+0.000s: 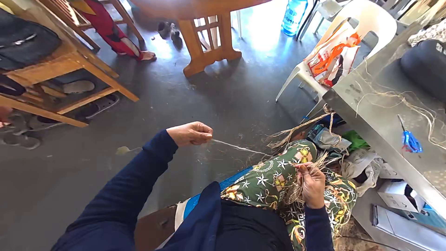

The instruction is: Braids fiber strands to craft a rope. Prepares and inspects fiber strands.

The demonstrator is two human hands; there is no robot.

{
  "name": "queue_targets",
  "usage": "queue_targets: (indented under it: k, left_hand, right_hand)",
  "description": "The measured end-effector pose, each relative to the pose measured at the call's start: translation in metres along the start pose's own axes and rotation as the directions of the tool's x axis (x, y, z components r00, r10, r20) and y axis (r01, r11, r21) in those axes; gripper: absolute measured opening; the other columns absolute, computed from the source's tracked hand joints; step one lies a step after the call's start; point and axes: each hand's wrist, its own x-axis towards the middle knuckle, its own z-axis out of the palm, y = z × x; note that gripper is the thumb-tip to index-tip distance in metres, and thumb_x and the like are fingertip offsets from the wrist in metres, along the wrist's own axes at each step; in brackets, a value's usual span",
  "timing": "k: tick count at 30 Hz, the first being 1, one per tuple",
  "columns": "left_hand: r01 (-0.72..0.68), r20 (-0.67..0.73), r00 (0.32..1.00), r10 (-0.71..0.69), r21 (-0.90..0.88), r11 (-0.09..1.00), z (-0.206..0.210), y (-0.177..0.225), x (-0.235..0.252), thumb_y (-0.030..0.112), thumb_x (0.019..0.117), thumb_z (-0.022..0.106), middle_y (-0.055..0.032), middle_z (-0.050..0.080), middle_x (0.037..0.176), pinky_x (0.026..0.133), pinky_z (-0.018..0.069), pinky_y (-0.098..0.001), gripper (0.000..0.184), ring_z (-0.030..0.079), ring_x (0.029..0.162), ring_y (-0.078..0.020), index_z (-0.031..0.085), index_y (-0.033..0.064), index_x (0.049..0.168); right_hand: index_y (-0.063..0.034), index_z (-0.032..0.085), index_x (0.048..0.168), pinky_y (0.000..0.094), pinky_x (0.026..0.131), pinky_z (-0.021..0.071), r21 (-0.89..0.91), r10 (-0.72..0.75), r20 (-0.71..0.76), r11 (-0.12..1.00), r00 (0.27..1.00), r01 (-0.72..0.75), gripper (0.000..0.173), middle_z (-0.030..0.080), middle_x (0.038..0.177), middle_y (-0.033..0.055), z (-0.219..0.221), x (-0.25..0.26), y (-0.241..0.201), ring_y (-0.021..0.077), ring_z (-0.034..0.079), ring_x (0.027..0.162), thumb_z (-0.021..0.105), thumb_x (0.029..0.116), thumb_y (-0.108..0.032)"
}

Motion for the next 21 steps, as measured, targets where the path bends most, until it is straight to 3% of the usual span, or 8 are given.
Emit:
queue_targets:
  k: [6, 12, 14, 15, 16, 17, 19, 21]
  left_hand:
    - [-0.273, -0.324, 0.933, 0.158, -0.345, 0.898, -0.027, -0.043, -0.007, 0.017, 0.0986, 0.048, 0.0145, 0.044, 0.055, 0.042, 0.0287, -0.0120, 0.034, 0.036, 0.045, 0.0050, 0.058, 0.0254, 0.068]
    - [-0.488, -0.801, 0.582, -0.138, -0.480, 0.729, -0.063, -0.063, -0.022, 0.027, 0.1128, 0.031, 0.0152, 0.040, 0.055, 0.040, 0.0271, -0.0100, 0.039, 0.033, 0.042, 0.0059, 0.050, 0.0245, 0.079]
    - [-0.163, -0.924, 0.288, -0.249, -0.304, 0.939, -0.072, -0.074, -0.025, 0.021, 0.1103, 0.043, 0.0077, 0.043, 0.059, 0.043, 0.0341, -0.0138, 0.026, 0.040, 0.045, 0.0002, 0.054, 0.0173, 0.087]
    - [0.214, -0.956, 0.179, -0.231, -0.191, 0.958, -0.073, -0.083, -0.028, 0.018, 0.1054, 0.055, -0.0040, 0.056, 0.078, 0.058, 0.0464, -0.0225, 0.013, 0.054, 0.064, -0.0092, 0.064, 0.0089, 0.103]
    - [0.494, -0.963, 0.148, -0.226, -0.126, 0.860, -0.073, -0.087, -0.031, 0.017, 0.0998, 0.066, -0.0240, 0.067, 0.115, 0.090, 0.0538, -0.0465, 0.031, 0.066, 0.105, -0.0297, 0.066, -0.0014, 0.124]
    - [0.651, -0.965, 0.168, -0.204, -0.047, 0.757, -0.069, -0.092, -0.031, 0.016, 0.0942, 0.073, -0.0376, 0.050, 0.141, 0.108, 0.0394, -0.0664, 0.056, 0.048, 0.135, -0.0476, 0.053, -0.0082, 0.140]
    - [0.715, -0.959, 0.282, -0.023, 0.194, 0.672, -0.044, -0.085, -0.026, 0.011, 0.0884, 0.076, -0.0488, 0.023, 0.152, 0.109, 0.0180, -0.0837, 0.072, 0.015, 0.145, -0.0661, 0.042, -0.0121, 0.148]
    - [0.548, -0.879, 0.435, 0.194, 0.429, 0.717, 0.006, -0.055, -0.014, 0.006, 0.0949, 0.069, -0.0445, 0.053, 0.130, 0.102, 0.0356, -0.0786, 0.035, 0.047, 0.127, -0.0638, 0.065, -0.0120, 0.124]
  right_hand:
    - [-0.0057, 0.072, 0.090, 0.0134, 0.046, 0.0463, 0.054, 0.059, -0.123, 0.997, 0.991, -0.053, 0.027, 0.069, 0.070, -0.0050, -0.006, 0.001, 0.006, -0.0021, 0.054, 0.049, 0.050, 0.0989, 0.007]
    - [-0.0054, 0.071, 0.089, 0.0140, 0.045, 0.0461, 0.052, 0.067, -0.163, 0.997, 0.984, -0.059, 0.026, 0.069, 0.068, -0.0052, -0.006, 0.002, 0.008, -0.0018, 0.053, 0.048, 0.050, 0.0984, 0.007]
    - [-0.0055, 0.071, 0.089, 0.0141, 0.045, 0.0458, 0.056, 0.080, -0.153, 0.996, 0.985, -0.072, 0.026, 0.068, 0.067, -0.0055, -0.007, 0.001, 0.008, -0.0018, 0.053, 0.047, 0.050, 0.0986, 0.007]
    - [-0.0047, 0.071, 0.090, 0.0141, 0.045, 0.0460, 0.069, 0.088, -0.142, 0.995, 0.986, -0.079, 0.026, 0.068, 0.068, -0.0046, -0.006, 0.000, 0.008, -0.0015, 0.053, 0.048, 0.049, 0.0987, 0.008]
    - [-0.0046, 0.071, 0.090, 0.0139, 0.045, 0.0463, 0.078, 0.096, -0.130, 0.993, 0.987, -0.087, 0.027, 0.069, 0.069, -0.0042, -0.005, -0.002, 0.007, -0.0017, 0.054, 0.048, 0.049, 0.0986, 0.008]
    - [-0.0049, 0.071, 0.090, 0.0138, 0.045, 0.0467, 0.088, 0.108, -0.125, 0.991, 0.986, -0.098, 0.027, 0.069, 0.069, -0.0041, -0.003, -0.003, 0.007, -0.0018, 0.054, 0.048, 0.049, 0.0988, 0.008]
    - [-0.0050, 0.072, 0.091, 0.0138, 0.046, 0.0468, 0.096, 0.115, -0.118, 0.990, 0.986, -0.104, 0.026, 0.069, 0.070, -0.0039, 0.000, -0.005, 0.008, -0.0017, 0.055, 0.049, 0.050, 0.0989, 0.007]
    - [-0.0047, 0.072, 0.092, 0.0134, 0.048, 0.0474, 0.088, 0.097, -0.104, 0.992, 0.990, -0.088, 0.025, 0.070, 0.071, -0.0040, 0.003, -0.008, 0.009, -0.0020, 0.056, 0.051, 0.051, 0.0985, 0.008]
